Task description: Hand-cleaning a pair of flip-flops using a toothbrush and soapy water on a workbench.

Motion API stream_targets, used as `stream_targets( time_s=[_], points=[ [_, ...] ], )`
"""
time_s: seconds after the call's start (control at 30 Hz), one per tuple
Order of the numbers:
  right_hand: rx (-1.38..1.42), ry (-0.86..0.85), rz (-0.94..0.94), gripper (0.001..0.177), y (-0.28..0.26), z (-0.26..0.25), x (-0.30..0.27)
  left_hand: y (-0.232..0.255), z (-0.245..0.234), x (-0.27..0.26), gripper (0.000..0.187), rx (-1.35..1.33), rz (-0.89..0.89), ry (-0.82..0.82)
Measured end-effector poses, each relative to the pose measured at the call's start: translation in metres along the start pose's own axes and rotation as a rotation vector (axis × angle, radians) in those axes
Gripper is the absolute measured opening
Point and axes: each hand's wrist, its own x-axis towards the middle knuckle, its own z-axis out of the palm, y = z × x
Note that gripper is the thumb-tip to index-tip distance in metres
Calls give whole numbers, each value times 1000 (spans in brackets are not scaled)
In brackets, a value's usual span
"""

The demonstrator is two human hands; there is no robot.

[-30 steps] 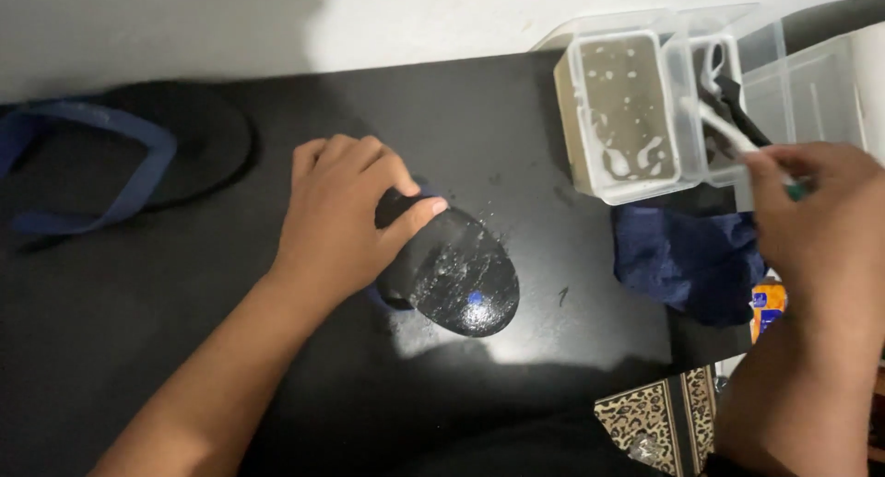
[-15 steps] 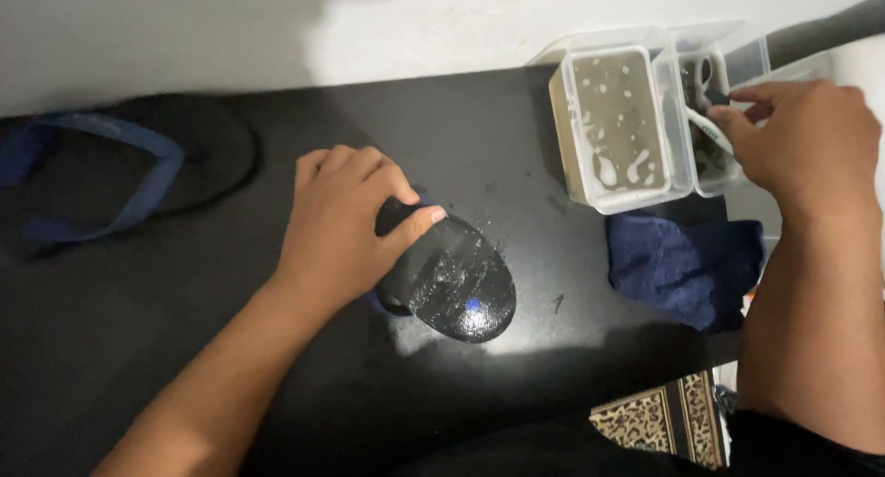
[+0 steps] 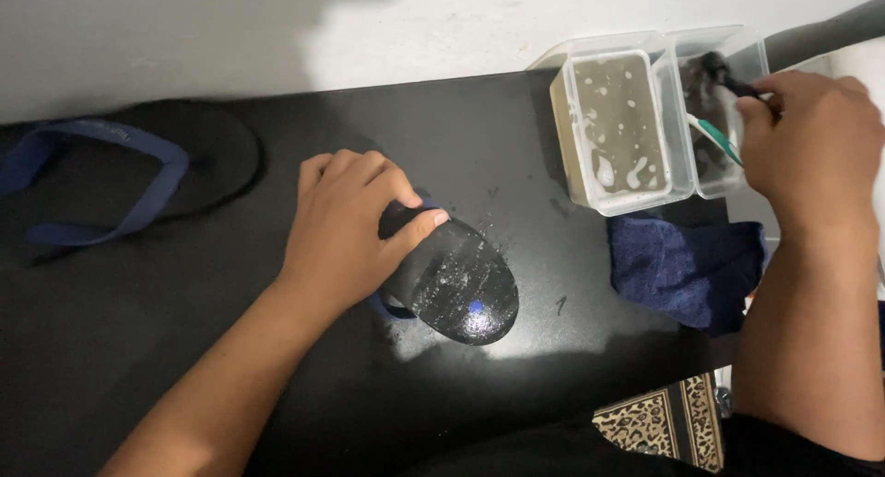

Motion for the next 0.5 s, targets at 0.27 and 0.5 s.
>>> stream_targets(
  time_s=[0.27,0.5],
  points=[
    [-312,0,95,20,-23,-13,-14,0,-1,0,28,1,1,-10],
    [195,108,-25,32,-31,-46,-18,0,-1,1,28,16,-25,-47]
  ],
)
